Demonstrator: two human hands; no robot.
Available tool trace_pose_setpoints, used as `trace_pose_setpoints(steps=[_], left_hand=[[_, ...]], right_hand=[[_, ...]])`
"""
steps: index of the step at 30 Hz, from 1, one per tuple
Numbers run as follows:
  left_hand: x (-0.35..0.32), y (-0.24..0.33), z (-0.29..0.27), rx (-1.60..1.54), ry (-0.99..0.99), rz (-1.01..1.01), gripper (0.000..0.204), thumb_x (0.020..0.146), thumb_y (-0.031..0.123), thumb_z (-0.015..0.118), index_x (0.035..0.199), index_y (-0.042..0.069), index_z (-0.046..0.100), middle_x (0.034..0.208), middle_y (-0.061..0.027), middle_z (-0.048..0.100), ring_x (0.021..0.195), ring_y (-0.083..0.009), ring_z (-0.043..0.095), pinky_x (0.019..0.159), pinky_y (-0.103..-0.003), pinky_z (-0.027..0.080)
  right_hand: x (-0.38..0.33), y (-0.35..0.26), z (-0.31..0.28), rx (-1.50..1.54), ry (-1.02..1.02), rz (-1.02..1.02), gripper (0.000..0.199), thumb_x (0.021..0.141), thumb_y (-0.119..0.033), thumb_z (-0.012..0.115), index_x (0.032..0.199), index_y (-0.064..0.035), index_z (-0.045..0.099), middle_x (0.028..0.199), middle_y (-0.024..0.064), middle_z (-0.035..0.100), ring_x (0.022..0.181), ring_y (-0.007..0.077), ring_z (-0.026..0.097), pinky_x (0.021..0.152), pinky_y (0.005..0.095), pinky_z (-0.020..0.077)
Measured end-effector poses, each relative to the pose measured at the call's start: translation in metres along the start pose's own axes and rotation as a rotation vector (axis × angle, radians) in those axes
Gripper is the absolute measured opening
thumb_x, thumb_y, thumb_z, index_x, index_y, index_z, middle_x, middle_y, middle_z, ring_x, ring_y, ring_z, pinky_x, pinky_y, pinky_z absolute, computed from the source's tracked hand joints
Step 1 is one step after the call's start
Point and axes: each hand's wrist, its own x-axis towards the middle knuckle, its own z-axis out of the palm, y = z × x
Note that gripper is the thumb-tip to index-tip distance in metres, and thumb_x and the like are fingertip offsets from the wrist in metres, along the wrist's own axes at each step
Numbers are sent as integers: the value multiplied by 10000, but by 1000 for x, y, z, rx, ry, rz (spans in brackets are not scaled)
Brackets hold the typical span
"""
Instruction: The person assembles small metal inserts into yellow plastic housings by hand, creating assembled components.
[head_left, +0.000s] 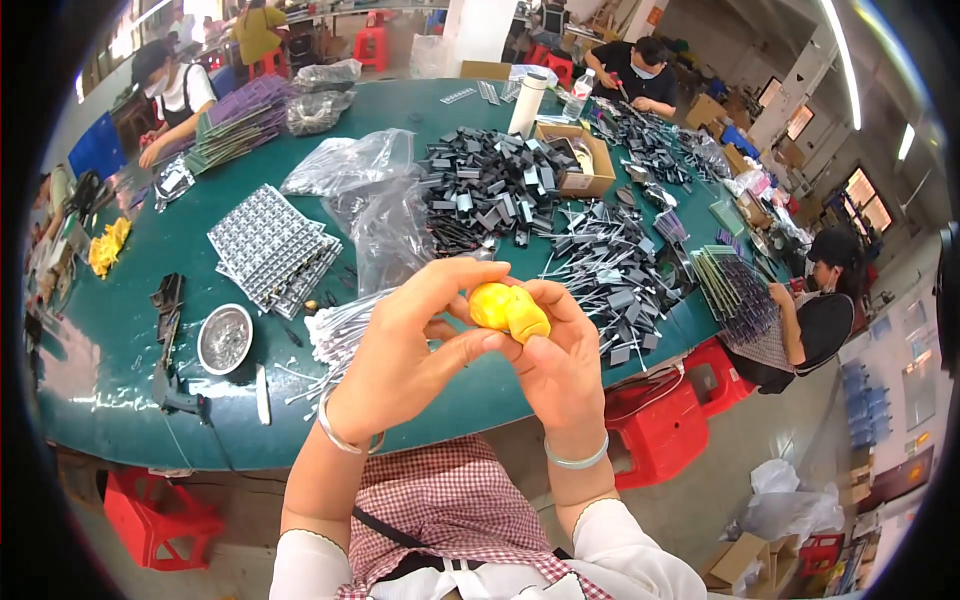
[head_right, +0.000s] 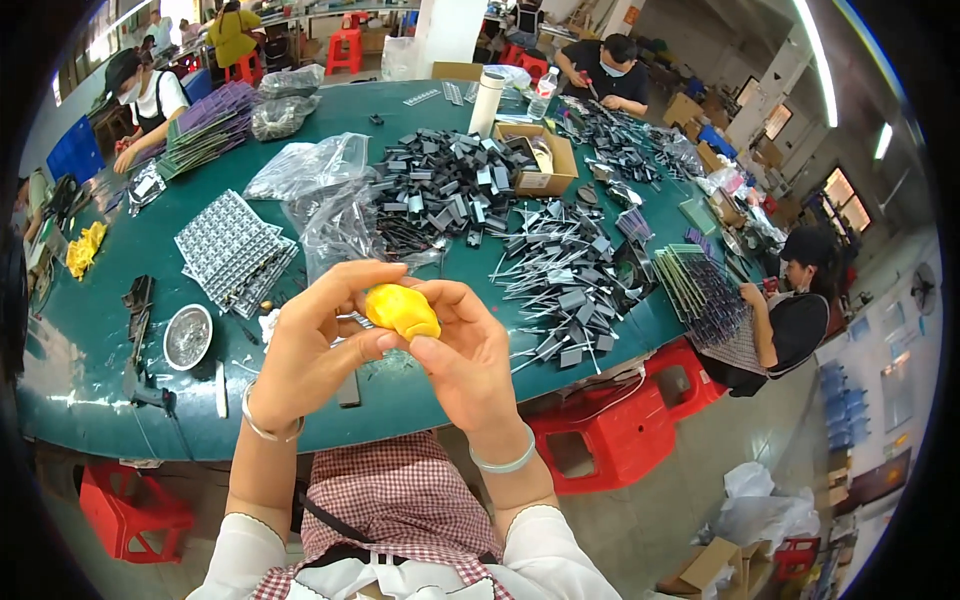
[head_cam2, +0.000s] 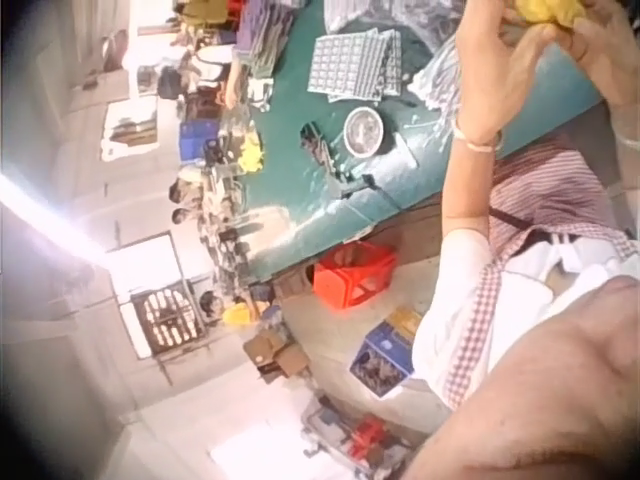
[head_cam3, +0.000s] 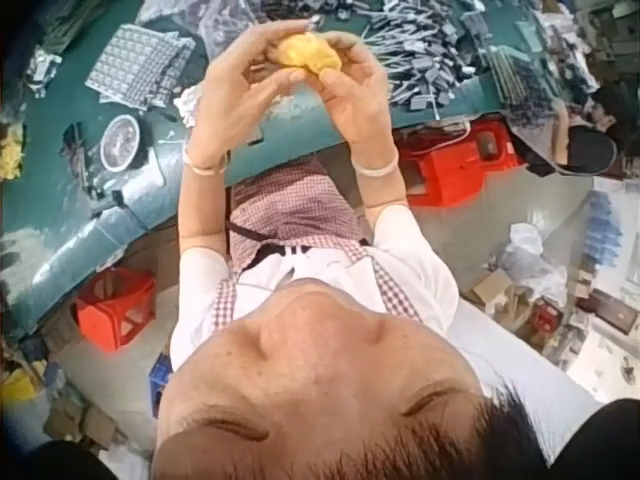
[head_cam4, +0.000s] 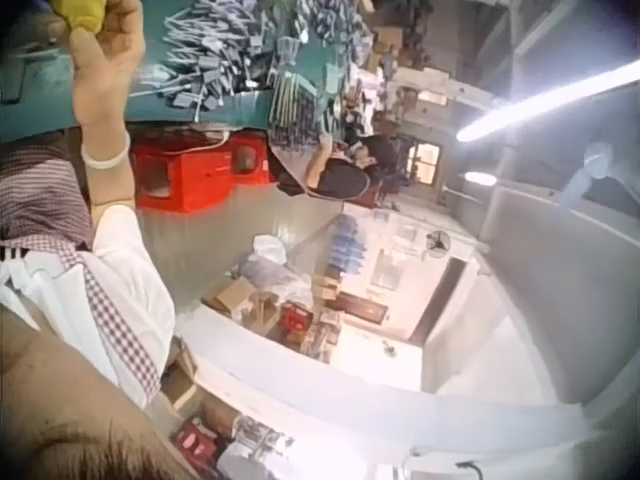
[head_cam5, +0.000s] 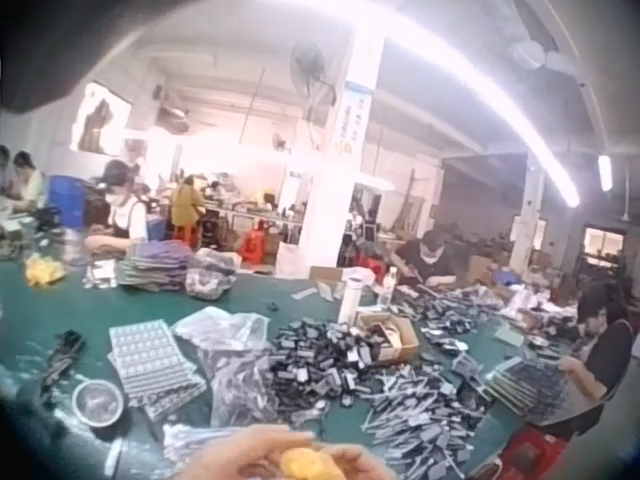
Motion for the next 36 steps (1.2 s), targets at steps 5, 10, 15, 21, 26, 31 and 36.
trace_pose_setpoints(steps=[5, 10, 15, 21, 26, 31, 36], left_hand=[[19, -26, -5, 15, 6, 85, 384, 748, -12, 668, 1119, 20, 574, 1069, -73, 594, 869, -127, 601, 659, -218, 514], [30, -44, -12, -315, 86, -50, 367, 766, -8, 670, 1106, -61, 544, 1014, -107, 607, 890, -140, 604, 662, -209, 532], [35, -55, -29, -498, 254, -125, 324, 800, 34, 641, 1087, -68, 531, 976, -131, 627, 838, -148, 623, 620, -245, 529], [32, -71, -57, -967, 211, -203, 343, 842, 143, 598, 1109, -59, 523, 973, -120, 627, 749, -113, 596, 595, -194, 482], [25, -67, -62, -1099, 279, -185, 355, 857, 128, 572, 1140, -72, 497, 988, -121, 589, 760, -98, 532, 594, -185, 459], [13, -57, -70, -1195, 355, -105, 400, 867, 76, 515, 1198, -116, 397, 1063, -198, 543, 794, -140, 568, 566, -208, 478], [-1, -49, -87, -1206, 346, 27, 416, 887, 90, 480, 1219, -129, 362, 1151, -243, 487, 822, -159, 578, 568, -208, 485]], right_hand=[[19, 4, -15, 57, -8, 73, 390, 813, -17, 587, 1177, 27, 454, 1152, 135, 535, 1116, 241, 525, 974, 416, 435], [43, 18, -22, 286, -42, 218, 361, 835, -53, 582, 1175, 1, 471, 1257, 141, 473, 1169, 245, 486, 992, 437, 416], [55, 30, -22, -15, 140, 122, 441, 805, -129, 648, 1186, 3, 471, 1244, 139, 497, 1105, 212, 523, 909, 358, 456], [68, 37, -2, -246, 103, -8, 421, 743, -62, 674, 1116, 24, 498, 1033, 102, 584, 937, 185, 587, 848, 305, 458], [51, 14, 19, -295, -227, -105, 400, 632, -101, 790, 916, 94, 587, 961, 189, 594, 819, 249, 615, 731, 331, 507], [57, 1, 17, -51, -748, -25, 405, 663, 6, 753, 1032, 77, 603, 1039, 193, 597, 938, 275, 595, 799, 371, 482], [82, 11, 37, -93, -915, -87, 367, 797, -182, 691, 992, 119, 618, 962, 245, 610, 820, 260, 614, 677, 293, 496]])
